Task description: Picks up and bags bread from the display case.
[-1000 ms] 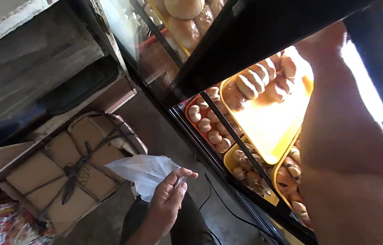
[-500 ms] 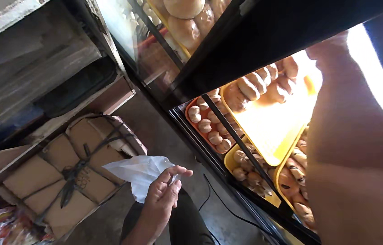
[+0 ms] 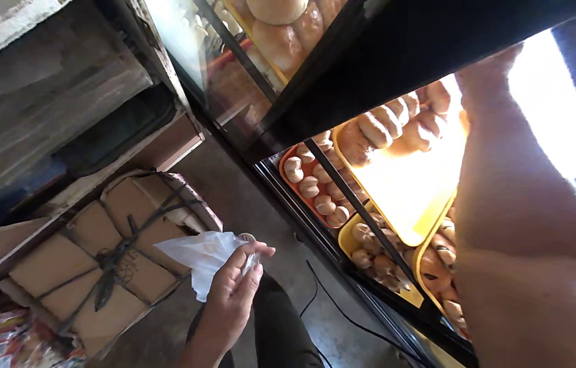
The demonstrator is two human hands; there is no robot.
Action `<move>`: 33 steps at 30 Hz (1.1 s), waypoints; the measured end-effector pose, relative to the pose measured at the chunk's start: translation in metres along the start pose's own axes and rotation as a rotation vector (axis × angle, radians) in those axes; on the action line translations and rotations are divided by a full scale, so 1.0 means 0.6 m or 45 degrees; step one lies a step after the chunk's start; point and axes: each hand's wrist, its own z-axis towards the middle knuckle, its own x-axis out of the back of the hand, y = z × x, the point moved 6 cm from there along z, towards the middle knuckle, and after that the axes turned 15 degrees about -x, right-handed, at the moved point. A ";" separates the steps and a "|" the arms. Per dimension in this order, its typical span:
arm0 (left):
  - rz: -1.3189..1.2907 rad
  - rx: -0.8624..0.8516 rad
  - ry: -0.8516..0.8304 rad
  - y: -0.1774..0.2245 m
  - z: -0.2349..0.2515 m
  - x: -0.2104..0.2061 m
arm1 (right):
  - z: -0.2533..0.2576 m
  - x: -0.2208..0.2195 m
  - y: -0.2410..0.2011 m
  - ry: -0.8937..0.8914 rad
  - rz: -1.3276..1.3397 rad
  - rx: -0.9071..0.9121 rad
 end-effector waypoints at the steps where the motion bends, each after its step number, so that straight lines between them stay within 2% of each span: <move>1: 0.157 0.014 -0.032 0.004 -0.001 0.004 | -0.003 0.001 0.003 0.018 0.074 0.014; 4: 0.428 -0.006 -0.091 0.016 -0.011 0.018 | -0.079 0.011 -0.046 0.006 0.193 -0.257; 5: 0.455 -0.015 -0.082 0.020 -0.014 0.022 | -0.087 0.010 -0.041 -0.044 0.244 -0.261; 8: 0.484 -0.051 -0.065 0.031 -0.020 0.037 | -0.034 -0.011 0.054 -0.057 0.323 0.108; 10: 0.464 -0.073 -0.046 0.035 -0.024 0.044 | -0.022 -0.016 0.062 -0.063 0.239 0.174; 14: 0.455 -0.054 -0.038 0.033 -0.031 0.052 | -0.015 -0.004 0.035 0.008 -0.047 0.077; 20: 0.434 -0.058 -0.006 0.041 -0.040 0.060 | -0.059 0.003 -0.025 -0.028 -0.199 -0.011; 23: 0.438 -0.065 0.005 0.049 -0.042 0.066 | -0.061 0.002 -0.017 0.061 -0.299 -0.089; 27: 0.559 -0.098 0.008 0.054 -0.042 0.069 | -0.050 -0.005 -0.028 0.032 -0.395 -0.140; 30: 0.746 -0.167 0.018 0.064 -0.044 0.074 | -0.046 -0.006 -0.025 0.034 -0.325 -0.139; 33: 0.709 -0.208 0.128 0.085 -0.044 0.081 | -0.072 0.004 -0.014 0.060 -0.049 -0.033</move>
